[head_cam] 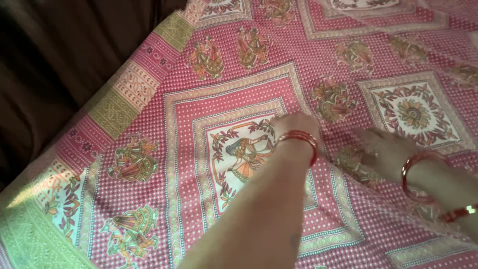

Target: The person smooths a large patterned textile with both hands, pressing and flattening the surface across multiple sections. The hands move systematically over the fabric, adjusting folds and ensuring the material lies flat.

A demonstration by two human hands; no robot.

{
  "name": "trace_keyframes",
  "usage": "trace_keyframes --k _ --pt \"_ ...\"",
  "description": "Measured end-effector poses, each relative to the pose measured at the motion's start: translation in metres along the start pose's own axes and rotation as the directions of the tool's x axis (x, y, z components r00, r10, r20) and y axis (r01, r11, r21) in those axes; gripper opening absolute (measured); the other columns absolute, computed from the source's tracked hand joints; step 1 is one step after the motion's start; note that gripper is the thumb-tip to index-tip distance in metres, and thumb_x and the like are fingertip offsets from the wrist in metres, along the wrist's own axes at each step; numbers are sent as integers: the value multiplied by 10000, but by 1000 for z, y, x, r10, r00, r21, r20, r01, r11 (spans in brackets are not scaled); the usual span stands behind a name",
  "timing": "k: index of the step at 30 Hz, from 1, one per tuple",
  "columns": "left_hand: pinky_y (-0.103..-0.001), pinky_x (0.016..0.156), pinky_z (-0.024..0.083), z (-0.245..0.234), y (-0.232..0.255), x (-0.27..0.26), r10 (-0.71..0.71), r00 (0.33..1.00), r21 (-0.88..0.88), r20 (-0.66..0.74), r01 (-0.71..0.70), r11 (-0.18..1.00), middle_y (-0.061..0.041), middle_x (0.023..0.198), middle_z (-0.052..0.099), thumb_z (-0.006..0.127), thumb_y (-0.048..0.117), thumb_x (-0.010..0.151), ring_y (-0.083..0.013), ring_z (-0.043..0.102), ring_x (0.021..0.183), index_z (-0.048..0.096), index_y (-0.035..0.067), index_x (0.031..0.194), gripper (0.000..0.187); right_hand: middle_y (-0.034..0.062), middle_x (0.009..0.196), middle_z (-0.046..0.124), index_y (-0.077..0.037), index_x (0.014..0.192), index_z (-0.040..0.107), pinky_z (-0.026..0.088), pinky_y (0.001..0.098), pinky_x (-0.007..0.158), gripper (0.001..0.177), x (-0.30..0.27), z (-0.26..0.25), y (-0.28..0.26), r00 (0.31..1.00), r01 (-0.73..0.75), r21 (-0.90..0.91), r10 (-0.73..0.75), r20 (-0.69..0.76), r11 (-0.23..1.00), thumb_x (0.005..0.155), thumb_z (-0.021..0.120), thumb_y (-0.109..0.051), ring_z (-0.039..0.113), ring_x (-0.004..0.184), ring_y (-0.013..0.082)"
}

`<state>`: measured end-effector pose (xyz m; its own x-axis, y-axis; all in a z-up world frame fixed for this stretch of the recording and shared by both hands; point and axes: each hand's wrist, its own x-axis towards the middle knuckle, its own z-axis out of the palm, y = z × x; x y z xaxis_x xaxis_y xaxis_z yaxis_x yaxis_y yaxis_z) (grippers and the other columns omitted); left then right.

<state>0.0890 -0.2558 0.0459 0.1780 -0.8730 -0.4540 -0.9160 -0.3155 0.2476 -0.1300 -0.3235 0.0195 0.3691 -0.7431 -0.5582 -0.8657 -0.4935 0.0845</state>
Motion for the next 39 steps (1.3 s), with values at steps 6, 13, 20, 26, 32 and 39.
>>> trace_keyframes --k 6,13,20,26,32,39 --pt "-477 1035 530 -4 -10 35 97 975 -33 -200 -106 994 -110 1472 533 659 177 928 -308 635 1256 629 172 1366 439 130 1623 370 -214 1610 261 412 470 1160 798 35 -9 22 988 11 90 3 -155 996 928 631 -398 500 1393 348" --pt "-499 987 510 -7 -24 109 128 968 -67 -213 -146 987 -120 1465 413 690 297 896 -334 612 1201 361 283 1525 710 173 1535 472 -245 1649 253 446 506 1134 803 77 -13 42 961 -175 58 184 -204 983 960 618 -440 571 1319 381" --pt "-479 990 535 0 -7 147 116 945 -4 -304 -123 992 -116 1398 523 541 152 995 -316 656 1195 668 217 1279 317 170 1443 592 -197 1542 438 492 500 1097 655 95 -35 40 949 -263 130 280 -144 956 966 644 -431 645 1255 371" --pt "-459 965 546 -9 -6 145 160 930 9 -330 -167 986 -111 1346 596 572 152 968 -298 648 1201 687 155 1214 271 193 1382 632 -174 1497 481 487 510 1070 608 100 -33 36 933 -284 162 311 -180 945 970 638 -434 634 1240 389" --pt "-468 934 547 -33 -5 136 147 919 -40 -366 -174 984 -133 1316 609 649 212 921 -318 656 1156 686 140 1184 275 175 1255 742 -199 1335 679 547 499 1039 368 96 -35 34 927 -307 79 317 -203 948 1025 585 -373 708 1173 366" --pt "-465 903 577 -44 3 143 112 903 -90 -415 -163 982 -115 1139 734 604 180 945 -297 720 1065 709 105 1148 240 128 1184 740 -266 1457 536 610 480 798 449 89 -67 9 899 -278 379 378 -222 883 1069 444 -474 765 945 331"
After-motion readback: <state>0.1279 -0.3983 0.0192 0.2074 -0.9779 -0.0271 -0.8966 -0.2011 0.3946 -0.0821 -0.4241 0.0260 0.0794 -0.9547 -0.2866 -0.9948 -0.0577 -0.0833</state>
